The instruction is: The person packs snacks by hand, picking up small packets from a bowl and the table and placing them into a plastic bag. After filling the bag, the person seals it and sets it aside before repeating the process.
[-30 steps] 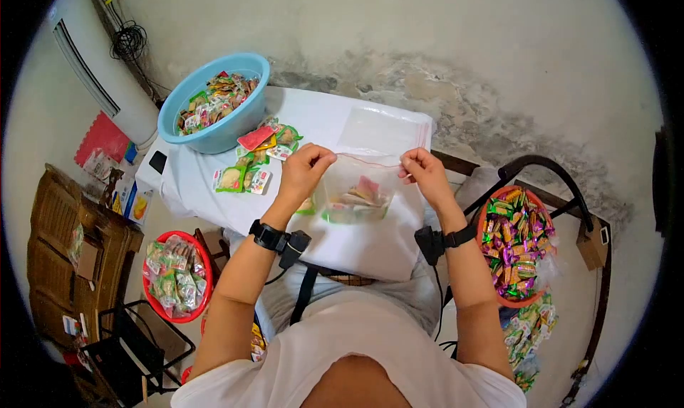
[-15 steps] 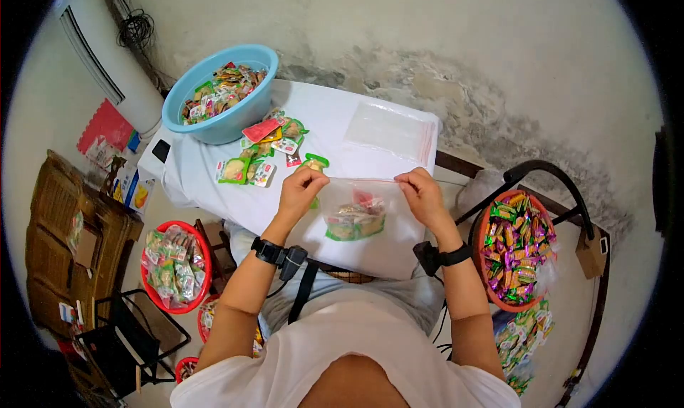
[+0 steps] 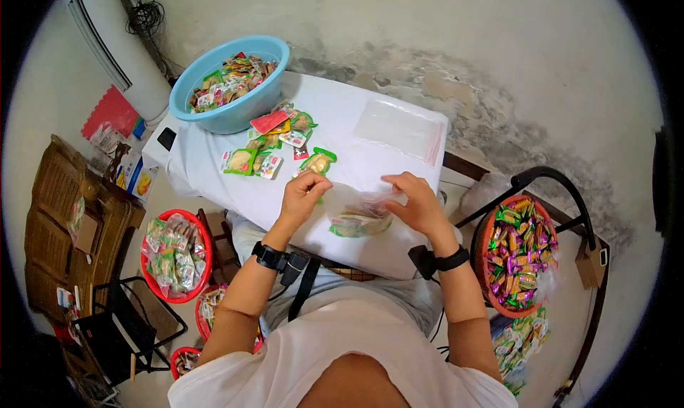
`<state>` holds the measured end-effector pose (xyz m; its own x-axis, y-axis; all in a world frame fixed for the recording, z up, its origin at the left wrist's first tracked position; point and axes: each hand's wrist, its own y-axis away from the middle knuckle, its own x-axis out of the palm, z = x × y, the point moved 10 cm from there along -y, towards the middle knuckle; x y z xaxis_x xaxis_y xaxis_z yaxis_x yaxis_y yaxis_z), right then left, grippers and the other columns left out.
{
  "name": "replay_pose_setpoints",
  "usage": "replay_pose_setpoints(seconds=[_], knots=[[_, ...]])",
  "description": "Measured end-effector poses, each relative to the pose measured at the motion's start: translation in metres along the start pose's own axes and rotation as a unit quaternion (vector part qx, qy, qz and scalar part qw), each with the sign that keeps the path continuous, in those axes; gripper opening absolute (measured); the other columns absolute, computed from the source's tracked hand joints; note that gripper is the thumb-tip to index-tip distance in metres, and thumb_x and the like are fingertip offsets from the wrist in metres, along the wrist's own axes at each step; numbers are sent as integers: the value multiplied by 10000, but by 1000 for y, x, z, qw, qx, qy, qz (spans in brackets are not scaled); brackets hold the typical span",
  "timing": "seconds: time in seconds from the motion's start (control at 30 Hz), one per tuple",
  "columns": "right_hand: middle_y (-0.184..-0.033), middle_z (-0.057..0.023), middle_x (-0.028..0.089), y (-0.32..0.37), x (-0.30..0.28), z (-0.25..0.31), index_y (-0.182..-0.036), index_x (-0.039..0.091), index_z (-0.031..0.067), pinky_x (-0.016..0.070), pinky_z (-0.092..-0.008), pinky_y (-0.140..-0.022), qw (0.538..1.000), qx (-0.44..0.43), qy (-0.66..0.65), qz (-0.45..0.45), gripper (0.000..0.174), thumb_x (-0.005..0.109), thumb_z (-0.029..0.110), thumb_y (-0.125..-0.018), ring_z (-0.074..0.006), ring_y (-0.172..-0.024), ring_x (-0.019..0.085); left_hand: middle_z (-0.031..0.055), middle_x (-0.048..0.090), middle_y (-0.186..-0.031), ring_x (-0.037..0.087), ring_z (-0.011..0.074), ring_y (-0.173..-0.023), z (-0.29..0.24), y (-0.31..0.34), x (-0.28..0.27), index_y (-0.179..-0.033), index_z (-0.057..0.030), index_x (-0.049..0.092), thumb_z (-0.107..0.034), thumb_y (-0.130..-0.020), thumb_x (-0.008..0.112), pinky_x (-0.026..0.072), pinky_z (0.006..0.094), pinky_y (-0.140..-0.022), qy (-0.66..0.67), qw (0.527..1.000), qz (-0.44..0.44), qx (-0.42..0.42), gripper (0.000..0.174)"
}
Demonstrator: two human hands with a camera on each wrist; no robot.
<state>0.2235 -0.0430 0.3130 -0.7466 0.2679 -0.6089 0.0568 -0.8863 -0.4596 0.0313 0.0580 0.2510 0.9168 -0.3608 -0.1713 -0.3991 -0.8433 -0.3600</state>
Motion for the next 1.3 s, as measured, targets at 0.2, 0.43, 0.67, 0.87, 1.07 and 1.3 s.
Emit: replay_pose_setpoints(seconds=[0.2,0.43,0.67,0.87,1.07,1.3], knots=[[-690,-65,545,-2,10,-18,-809,656,49,413,-276,-579,998,40,-52,11,61,676,75,-758,-182,-643,522,19,529,-711,468,110,-668,-1,2,-10,-776,-5,622,-94,-802,641,379,236,-610,-4,1000,-15,-4,95],[-680,-51,535,-5,17,-19,-816,663,41,398,-261,-573,993,61,-92,36,48,661,72,-780,-155,-622,489,98,601,-877,551,266,-853,-115,-6,37,-956,-60,635,-145,-736,684,410,368,-783,-273,923,27,270,240],[-708,-55,553,-2,12,-28,-836,663,43,405,-264,-577,991,83,-96,30,77,671,95,-780,-154,-641,506,82,610,-806,565,260,-791,-73,-23,75,-866,-82,659,-190,-742,679,440,358,-710,-306,920,214,116,165],[-709,-54,554,-4,12,-29,-825,655,42,421,-260,-591,990,91,-91,54,94,691,100,-759,-152,-645,512,85,595,-774,569,259,-733,-60,-26,68,-824,-63,650,-157,-757,669,452,338,-653,-225,947,211,87,117],[-708,-52,560,-5,8,-30,-804,651,37,422,-255,-588,991,94,-82,46,99,705,92,-741,-143,-644,518,78,572,-748,565,231,-693,-65,-26,67,-800,-48,641,-134,-750,678,441,316,-605,-214,953,203,74,106],[-714,-48,550,-5,6,-28,-793,645,35,422,-255,-606,991,84,-94,33,70,687,69,-749,-145,-658,518,76,575,-760,568,259,-718,-63,-26,66,-778,-78,641,-139,-746,664,446,342,-622,-201,960,190,52,72]])
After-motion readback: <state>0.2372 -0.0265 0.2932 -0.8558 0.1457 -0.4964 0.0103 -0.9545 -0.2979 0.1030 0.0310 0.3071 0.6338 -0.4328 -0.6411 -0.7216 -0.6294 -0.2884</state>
